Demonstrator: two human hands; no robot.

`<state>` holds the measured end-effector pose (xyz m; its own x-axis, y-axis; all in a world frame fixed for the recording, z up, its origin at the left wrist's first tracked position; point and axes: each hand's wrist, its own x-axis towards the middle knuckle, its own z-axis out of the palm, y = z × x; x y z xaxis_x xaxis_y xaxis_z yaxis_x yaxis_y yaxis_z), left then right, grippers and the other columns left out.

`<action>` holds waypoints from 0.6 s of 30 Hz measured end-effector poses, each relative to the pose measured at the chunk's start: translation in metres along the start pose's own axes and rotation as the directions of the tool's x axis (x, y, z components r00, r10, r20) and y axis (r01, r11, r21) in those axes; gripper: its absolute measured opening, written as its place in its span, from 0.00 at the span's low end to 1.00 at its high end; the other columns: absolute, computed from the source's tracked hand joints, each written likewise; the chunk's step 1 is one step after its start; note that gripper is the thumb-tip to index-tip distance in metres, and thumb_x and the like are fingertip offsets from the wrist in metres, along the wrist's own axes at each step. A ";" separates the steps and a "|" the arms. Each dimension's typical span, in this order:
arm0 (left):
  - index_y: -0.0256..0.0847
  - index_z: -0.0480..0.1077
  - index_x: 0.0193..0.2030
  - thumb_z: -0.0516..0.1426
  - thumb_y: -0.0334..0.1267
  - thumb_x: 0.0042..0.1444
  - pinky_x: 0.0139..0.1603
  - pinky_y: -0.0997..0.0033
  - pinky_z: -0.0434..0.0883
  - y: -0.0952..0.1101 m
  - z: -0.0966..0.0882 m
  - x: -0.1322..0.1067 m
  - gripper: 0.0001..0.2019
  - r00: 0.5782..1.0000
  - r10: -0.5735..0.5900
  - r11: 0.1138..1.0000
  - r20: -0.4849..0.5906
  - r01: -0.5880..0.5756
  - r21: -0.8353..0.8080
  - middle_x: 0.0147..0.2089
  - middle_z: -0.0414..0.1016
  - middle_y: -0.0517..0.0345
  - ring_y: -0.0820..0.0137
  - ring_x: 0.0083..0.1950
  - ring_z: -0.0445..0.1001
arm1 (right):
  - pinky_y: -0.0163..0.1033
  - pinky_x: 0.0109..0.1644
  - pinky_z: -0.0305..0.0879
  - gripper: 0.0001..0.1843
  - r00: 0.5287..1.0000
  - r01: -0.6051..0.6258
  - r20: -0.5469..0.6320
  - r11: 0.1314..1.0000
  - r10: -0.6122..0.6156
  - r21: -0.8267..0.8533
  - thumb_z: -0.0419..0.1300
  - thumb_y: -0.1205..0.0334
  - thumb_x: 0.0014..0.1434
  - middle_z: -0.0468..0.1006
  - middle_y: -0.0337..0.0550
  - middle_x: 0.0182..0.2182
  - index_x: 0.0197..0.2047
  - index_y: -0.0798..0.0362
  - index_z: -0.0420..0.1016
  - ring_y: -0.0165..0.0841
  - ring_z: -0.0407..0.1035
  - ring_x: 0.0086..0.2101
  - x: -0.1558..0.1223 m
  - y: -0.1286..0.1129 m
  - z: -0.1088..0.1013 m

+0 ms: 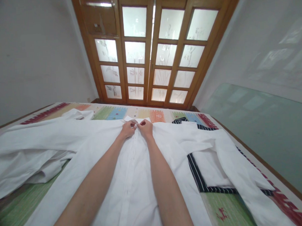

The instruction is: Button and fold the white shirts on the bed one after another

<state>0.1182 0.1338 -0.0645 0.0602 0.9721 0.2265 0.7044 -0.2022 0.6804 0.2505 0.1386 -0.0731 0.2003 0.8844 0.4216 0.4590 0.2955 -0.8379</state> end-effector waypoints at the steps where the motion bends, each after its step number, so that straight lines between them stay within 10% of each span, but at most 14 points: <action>1: 0.39 0.72 0.37 0.57 0.32 0.55 0.55 0.62 0.66 0.000 0.000 0.000 0.04 1.000 -0.001 1.000 0.002 0.001 0.001 0.43 0.80 0.53 0.66 0.46 0.75 | 0.35 0.31 0.59 0.09 1.000 0.002 -0.001 1.000 -0.002 -0.010 0.64 0.61 0.42 0.71 0.34 0.18 0.19 0.51 0.66 0.31 0.64 0.23 0.000 -0.001 0.000; 18: 0.42 0.72 0.36 0.58 0.31 0.55 0.57 0.61 0.64 -0.002 0.003 0.002 0.03 1.000 -0.030 1.000 -0.009 0.030 -0.007 0.42 0.79 0.56 0.66 0.46 0.74 | 0.34 0.31 0.59 0.07 0.996 0.054 0.066 0.998 -0.055 0.019 0.60 0.61 0.44 0.69 0.33 0.18 0.21 0.50 0.64 0.31 0.62 0.24 -0.001 -0.001 -0.001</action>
<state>0.1196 0.1366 -0.0674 0.0326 0.9766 0.2124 0.7009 -0.1739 0.6917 0.2503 0.1374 -0.0724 0.1169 0.8889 0.4429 0.4525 0.3493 -0.8205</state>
